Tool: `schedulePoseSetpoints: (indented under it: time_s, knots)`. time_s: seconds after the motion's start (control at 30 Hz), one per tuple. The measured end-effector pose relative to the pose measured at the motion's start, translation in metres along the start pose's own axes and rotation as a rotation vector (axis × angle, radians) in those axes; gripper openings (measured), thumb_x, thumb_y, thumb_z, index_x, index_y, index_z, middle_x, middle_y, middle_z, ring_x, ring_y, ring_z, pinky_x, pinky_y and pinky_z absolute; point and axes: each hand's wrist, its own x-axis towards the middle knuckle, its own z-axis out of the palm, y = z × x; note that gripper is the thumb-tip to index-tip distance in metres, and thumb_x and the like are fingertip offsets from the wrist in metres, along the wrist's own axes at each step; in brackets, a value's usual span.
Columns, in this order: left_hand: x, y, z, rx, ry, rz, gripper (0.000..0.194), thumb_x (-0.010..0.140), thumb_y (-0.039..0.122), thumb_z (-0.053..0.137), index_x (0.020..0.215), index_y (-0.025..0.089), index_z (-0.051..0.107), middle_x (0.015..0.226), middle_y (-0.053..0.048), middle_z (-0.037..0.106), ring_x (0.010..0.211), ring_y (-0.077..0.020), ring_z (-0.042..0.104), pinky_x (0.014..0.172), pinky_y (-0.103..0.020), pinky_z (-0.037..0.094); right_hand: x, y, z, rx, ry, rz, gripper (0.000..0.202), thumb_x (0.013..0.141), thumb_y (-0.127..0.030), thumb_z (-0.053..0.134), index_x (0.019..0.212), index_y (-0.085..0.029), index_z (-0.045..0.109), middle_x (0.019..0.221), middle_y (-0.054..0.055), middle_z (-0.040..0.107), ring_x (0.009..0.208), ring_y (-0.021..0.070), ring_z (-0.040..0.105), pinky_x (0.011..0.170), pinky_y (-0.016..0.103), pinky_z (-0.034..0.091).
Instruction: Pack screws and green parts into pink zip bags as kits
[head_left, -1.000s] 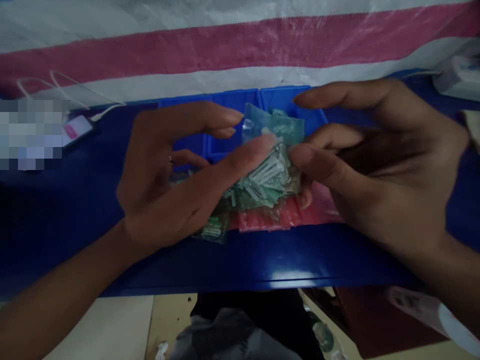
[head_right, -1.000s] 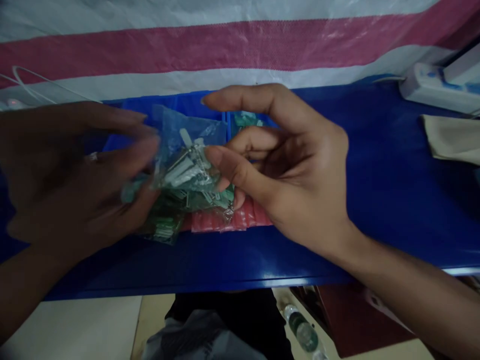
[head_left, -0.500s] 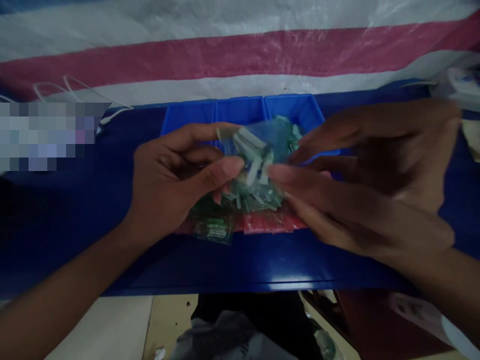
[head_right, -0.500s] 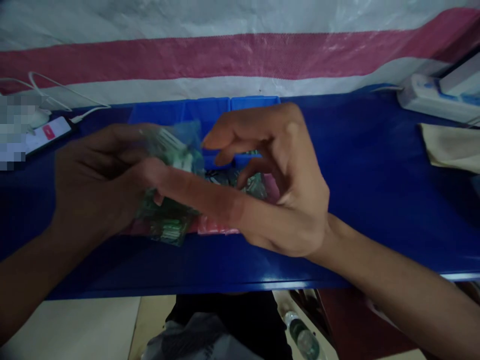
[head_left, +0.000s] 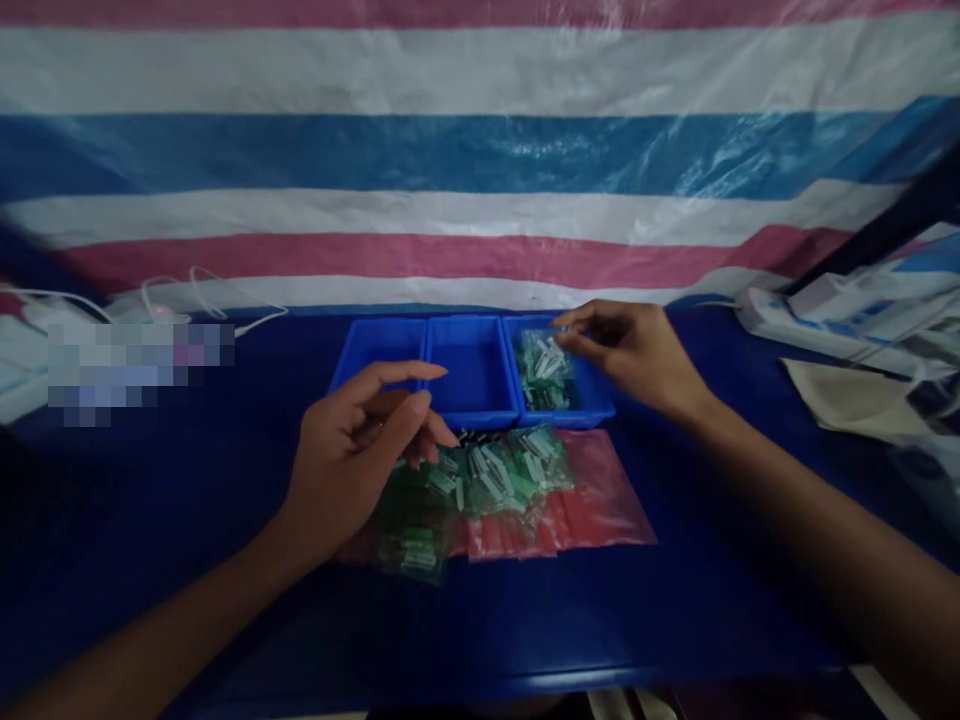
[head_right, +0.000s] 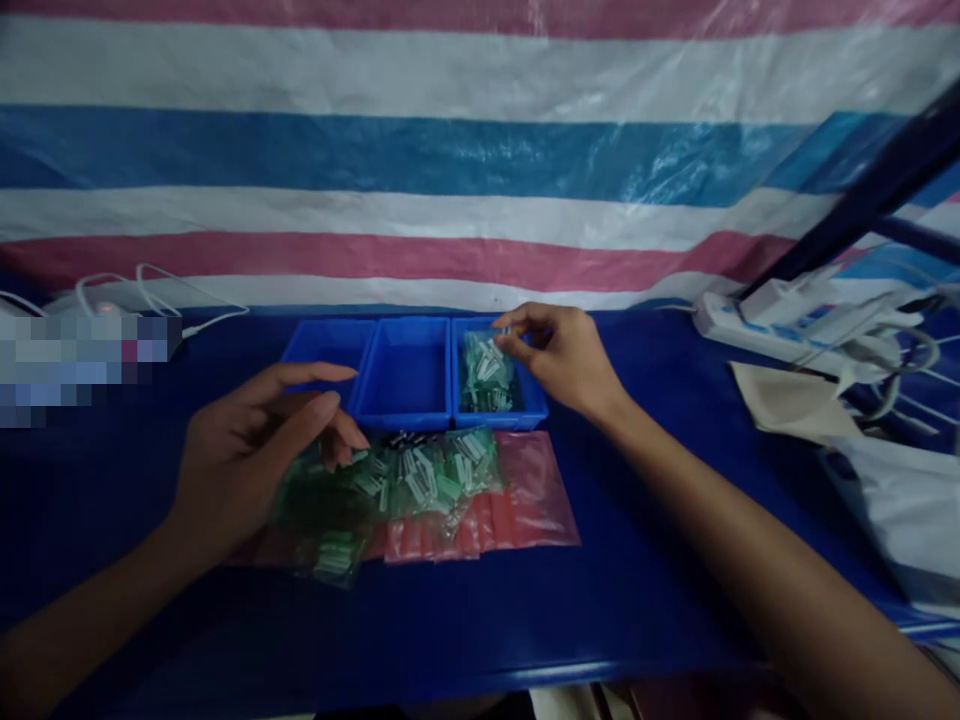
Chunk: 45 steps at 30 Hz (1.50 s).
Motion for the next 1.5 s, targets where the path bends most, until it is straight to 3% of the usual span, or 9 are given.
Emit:
schedulePoseSetpoints:
  time_s: [0.2,0.33,0.53,0.77,0.83,0.93,1.07,1.33,1.5]
  knots:
    - [-0.005,-0.003,-0.003,0.037,-0.026,0.055,0.012,0.104,0.031,0.072,0.104,0.023,0.08,0.075,0.0,0.081,0.058,-0.012,0.072,0.056,-0.018,0.06,-0.004,0.001,0.005,-0.201,0.039,-0.119,0.024,0.1,-0.033,0.067,0.1,-0.02,0.087,0.103,0.016,0.079,0.098,0.034,0.072,0.089,0.05,0.06]
    - [-0.006,-0.006,-0.004,0.089,-0.043,0.094,0.012,0.105,0.025,0.069,0.106,0.023,0.081,0.076,0.001,0.081,0.06,-0.0113,0.073,0.059,-0.018,0.061,-0.019,-0.016,0.001,-0.335,-0.177,-0.356,0.043,0.115,-0.047,0.051,0.12,-0.021,0.085,0.12,0.012,0.084,0.116,0.0362,0.07,0.103,0.055,0.056]
    - [-0.005,-0.008,-0.003,0.145,-0.047,0.135,0.014,0.106,0.021,0.066,0.107,0.024,0.08,0.078,0.003,0.082,0.061,-0.0097,0.073,0.06,-0.017,0.06,-0.027,0.0,0.0,-0.492,-0.266,-0.387,0.067,0.119,-0.059,0.026,0.137,-0.022,0.079,0.13,0.012,0.084,0.142,0.044,0.062,0.104,0.066,0.051]
    - [0.002,-0.009,-0.013,0.538,0.022,0.338,0.015,0.108,0.023,0.065,0.11,0.025,0.08,0.089,0.002,0.084,0.08,-0.0146,0.079,0.078,-0.025,0.065,-0.031,0.005,0.0,-0.49,-0.184,-0.436,0.056,0.118,-0.053,0.036,0.134,-0.021,0.079,0.144,0.017,0.077,0.152,0.0519,0.055,0.106,0.075,0.05]
    - [0.009,-0.015,-0.018,0.7,-0.017,0.465,0.017,0.108,0.023,0.064,0.111,0.024,0.081,0.104,-0.002,0.086,0.1,-0.0196,0.081,0.096,-0.033,0.067,-0.034,-0.014,-0.005,-0.461,-0.109,-0.519,0.047,0.118,-0.044,0.043,0.141,-0.018,0.074,0.148,0.019,0.074,0.15,0.0497,0.057,0.106,0.072,0.052]
    - [0.019,-0.026,-0.025,0.889,-0.177,0.549,0.023,0.11,0.027,0.061,0.115,0.021,0.083,0.13,-0.008,0.083,0.129,-0.028,0.077,0.113,-0.045,0.065,-0.042,-0.048,-0.009,-0.256,-0.084,-0.705,0.019,0.112,-0.03,0.063,0.122,-0.023,0.078,0.12,0.01,0.085,0.117,0.0333,0.076,0.09,0.052,0.059]
    - [0.022,-0.035,-0.031,0.955,-0.334,0.58,0.036,0.116,0.036,0.055,0.115,0.018,0.086,0.143,-0.013,0.077,0.144,-0.0316,0.069,0.12,-0.048,0.062,-0.058,-0.073,0.002,-0.127,-0.228,-0.877,0.03,0.112,-0.035,0.066,0.129,-0.013,0.075,0.116,0.01,0.086,0.107,0.0277,0.078,0.083,0.045,0.059]
    - [0.025,-0.034,-0.042,0.923,-0.409,0.561,0.028,0.114,0.041,0.061,0.124,0.029,0.085,0.148,-0.004,0.073,0.14,-0.0294,0.072,0.122,-0.045,0.062,-0.069,-0.071,0.011,-0.135,-0.114,-0.847,0.022,0.107,-0.008,0.068,0.129,-0.01,0.072,0.107,0.011,0.087,0.091,0.0214,0.082,0.074,0.037,0.065]
    - [0.028,-0.04,-0.045,0.899,-0.424,0.633,0.031,0.114,0.043,0.061,0.12,0.024,0.085,0.141,-0.009,0.078,0.138,-0.0295,0.073,0.117,-0.045,0.065,-0.075,-0.085,0.009,0.139,0.062,-0.34,0.035,0.103,-0.013,0.077,0.131,-0.034,0.077,0.115,-0.003,0.087,0.077,0.0138,0.082,0.073,0.027,0.07]
